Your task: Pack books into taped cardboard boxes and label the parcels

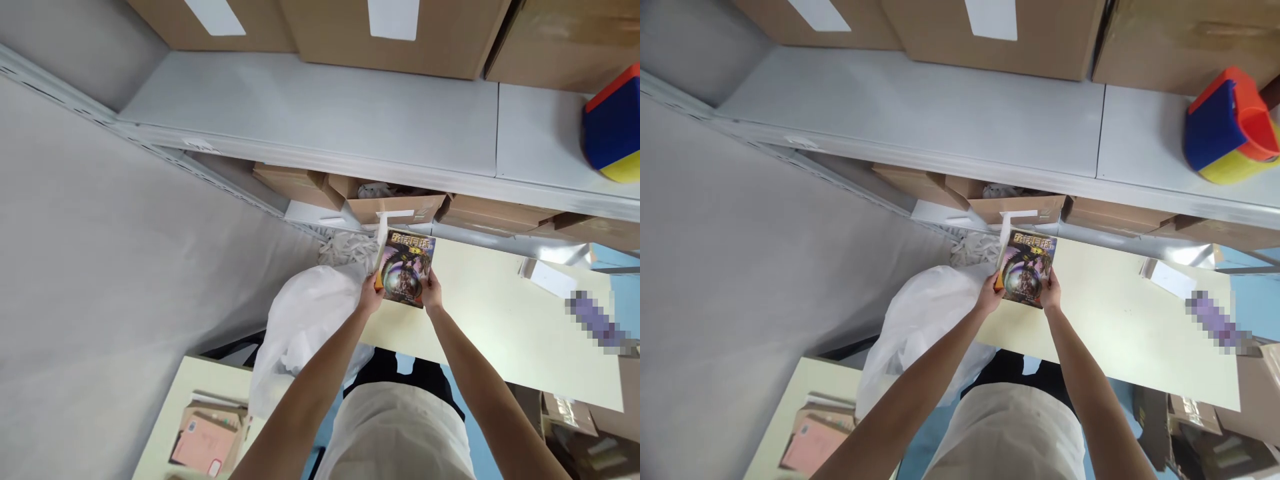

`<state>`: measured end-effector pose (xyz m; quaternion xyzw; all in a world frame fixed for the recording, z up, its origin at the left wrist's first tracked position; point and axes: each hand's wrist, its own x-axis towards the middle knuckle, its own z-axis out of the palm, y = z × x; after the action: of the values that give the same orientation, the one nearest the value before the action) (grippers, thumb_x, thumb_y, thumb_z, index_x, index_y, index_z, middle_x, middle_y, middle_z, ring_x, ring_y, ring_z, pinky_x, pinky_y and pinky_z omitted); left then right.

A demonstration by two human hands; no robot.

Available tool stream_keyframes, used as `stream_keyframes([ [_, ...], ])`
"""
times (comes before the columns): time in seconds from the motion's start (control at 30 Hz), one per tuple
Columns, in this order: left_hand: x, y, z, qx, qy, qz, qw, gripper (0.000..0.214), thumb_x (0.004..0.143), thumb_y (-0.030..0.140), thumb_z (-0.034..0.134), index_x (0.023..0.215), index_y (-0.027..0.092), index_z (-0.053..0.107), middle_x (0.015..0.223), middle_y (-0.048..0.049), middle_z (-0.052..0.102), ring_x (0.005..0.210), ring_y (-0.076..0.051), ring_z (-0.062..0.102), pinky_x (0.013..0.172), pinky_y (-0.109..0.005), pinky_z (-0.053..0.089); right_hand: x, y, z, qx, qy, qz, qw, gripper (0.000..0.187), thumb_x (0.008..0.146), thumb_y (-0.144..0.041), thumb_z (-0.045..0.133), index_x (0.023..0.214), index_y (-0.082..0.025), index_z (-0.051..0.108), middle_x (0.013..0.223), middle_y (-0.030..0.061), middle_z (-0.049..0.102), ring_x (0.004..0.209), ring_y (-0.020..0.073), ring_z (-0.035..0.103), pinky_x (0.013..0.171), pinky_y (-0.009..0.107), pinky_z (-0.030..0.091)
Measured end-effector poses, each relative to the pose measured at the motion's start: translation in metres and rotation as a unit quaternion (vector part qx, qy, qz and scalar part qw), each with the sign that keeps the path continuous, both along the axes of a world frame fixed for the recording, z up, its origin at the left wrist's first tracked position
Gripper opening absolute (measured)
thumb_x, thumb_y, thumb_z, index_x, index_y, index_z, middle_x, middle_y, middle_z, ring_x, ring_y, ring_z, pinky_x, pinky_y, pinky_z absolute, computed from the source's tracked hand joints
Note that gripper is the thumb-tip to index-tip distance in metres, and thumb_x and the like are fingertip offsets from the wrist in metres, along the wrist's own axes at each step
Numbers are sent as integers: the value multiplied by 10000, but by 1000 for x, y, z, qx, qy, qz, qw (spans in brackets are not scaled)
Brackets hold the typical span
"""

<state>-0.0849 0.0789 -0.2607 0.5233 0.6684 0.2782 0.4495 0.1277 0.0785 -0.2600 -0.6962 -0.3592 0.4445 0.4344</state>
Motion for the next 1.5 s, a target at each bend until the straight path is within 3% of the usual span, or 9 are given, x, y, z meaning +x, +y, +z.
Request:
stream_keyframes([
  [0.17,-6,1,-3,18,30,0,999,683,664,102,662,1336,192,576,1194,-92,576,1187,-275,529,1107,-448,391,2,10,-2,-70,-135,15,988,548,782,-352,537,1288,-159,623,1006,96,689,903,250,622,887,400,503],
  [0.37,-2,-2,1,8,56,-25,998,671,688,128,669,1349,181,569,1165,-94,565,1144,-264,545,1093,-423,405,4,3,5,-87,-178,-10,980,560,760,-368,546,1266,-140,623,997,98,679,789,221,626,872,401,503],
  [0.53,-6,-2,4,11,53,-46,997,674,696,149,680,1360,183,564,1122,-82,572,1120,-249,553,1085,-406,413,-6,-4,11,-78,-179,-29,980,605,816,-383,507,1363,-126,510,1073,126,690,853,226,645,852,396,521],
  [0.73,-5,-6,2,18,52,-67,996,679,717,167,672,1383,173,540,1154,-102,572,1162,-260,535,1104,-420,396,-5,-22,18,-73,-236,20,969,575,752,-246,546,1323,-174,567,1136,139,647,983,280,631,934,452,503],
  [1.07,1,-7,-1,30,86,-74,993,709,728,171,636,1421,134,491,1200,-137,553,1240,-297,486,1131,-421,363,-2,-19,22,-97,-275,77,953,605,768,-213,571,1370,-200,515,1143,131,598,1032,303,601,922,435,504],
  [1.2,6,-8,1,34,100,-62,992,727,725,142,616,1435,114,460,1192,-156,561,1228,-322,488,1115,-451,373,5,-21,21,-97,-244,99,960,636,754,-185,583,1384,-210,501,1142,126,586,1024,288,605,941,427,507],
  [1.37,11,-8,15,14,111,-42,993,777,697,125,625,1445,94,417,1193,-171,577,1209,-349,516,1094,-492,386,14,-26,30,-93,-177,105,974,662,705,-200,646,1356,-196,525,1104,113,624,768,211,641,861,433,557],
  [1.5,21,-3,45,49,136,-38,989,780,678,133,663,1420,97,423,1217,-183,585,1236,-371,510,1101,-533,370,28,-31,66,-61,-160,102,980,607,706,-286,671,1297,-187,576,1054,110,658,646,170,646,679,379,590],
])
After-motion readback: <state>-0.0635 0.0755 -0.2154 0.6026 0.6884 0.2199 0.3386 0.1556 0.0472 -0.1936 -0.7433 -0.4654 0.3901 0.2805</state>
